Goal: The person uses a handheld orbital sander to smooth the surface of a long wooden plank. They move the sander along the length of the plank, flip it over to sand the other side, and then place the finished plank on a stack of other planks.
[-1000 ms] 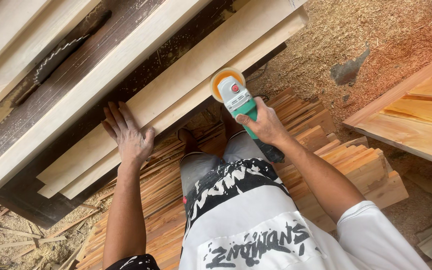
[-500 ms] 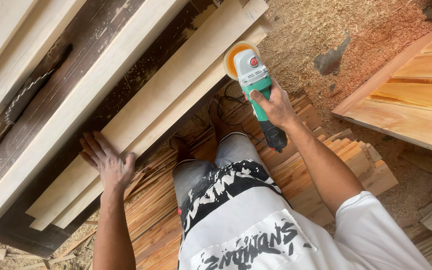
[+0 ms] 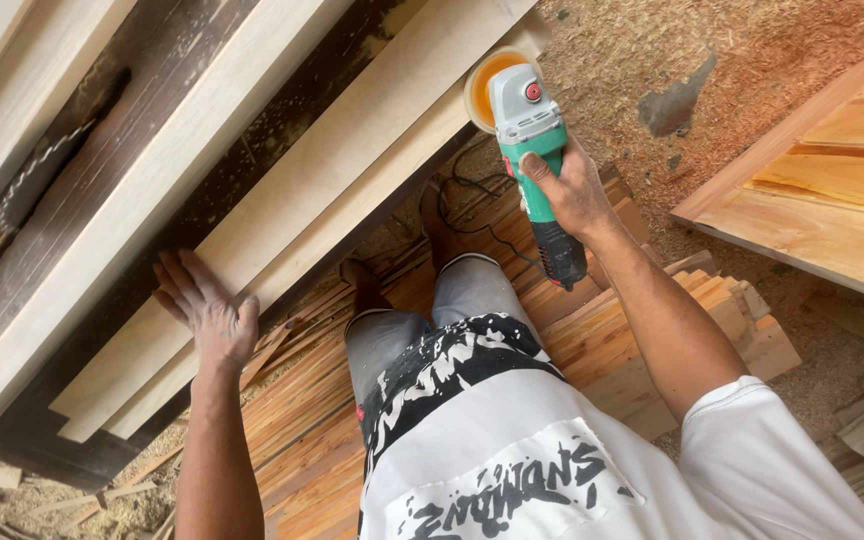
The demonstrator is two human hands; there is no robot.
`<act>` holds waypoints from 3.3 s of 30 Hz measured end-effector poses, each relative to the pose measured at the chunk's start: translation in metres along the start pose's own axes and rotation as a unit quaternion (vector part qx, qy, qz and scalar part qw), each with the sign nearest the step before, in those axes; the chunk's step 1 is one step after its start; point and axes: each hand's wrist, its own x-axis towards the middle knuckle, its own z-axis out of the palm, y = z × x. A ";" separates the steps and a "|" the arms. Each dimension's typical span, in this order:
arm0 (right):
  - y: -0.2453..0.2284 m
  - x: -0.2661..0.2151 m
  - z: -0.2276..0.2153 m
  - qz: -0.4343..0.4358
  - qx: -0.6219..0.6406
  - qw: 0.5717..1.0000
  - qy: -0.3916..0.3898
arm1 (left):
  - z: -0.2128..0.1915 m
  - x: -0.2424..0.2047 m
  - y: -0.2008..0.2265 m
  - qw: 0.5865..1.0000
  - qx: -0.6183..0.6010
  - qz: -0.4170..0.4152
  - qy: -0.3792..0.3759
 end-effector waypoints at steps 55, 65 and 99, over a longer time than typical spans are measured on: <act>0.033 -0.073 0.266 -0.014 -0.296 0.926 -0.234 | 0.120 -0.144 0.108 0.554 -0.816 -0.030 -0.163; 0.029 -0.094 0.425 -0.038 -0.382 0.846 -0.371 | 0.126 -0.183 0.001 0.473 -0.878 -0.066 -0.004; 0.021 -0.078 0.415 -0.059 -0.396 0.821 -0.407 | 0.108 -0.173 0.026 0.504 -0.861 -0.070 0.011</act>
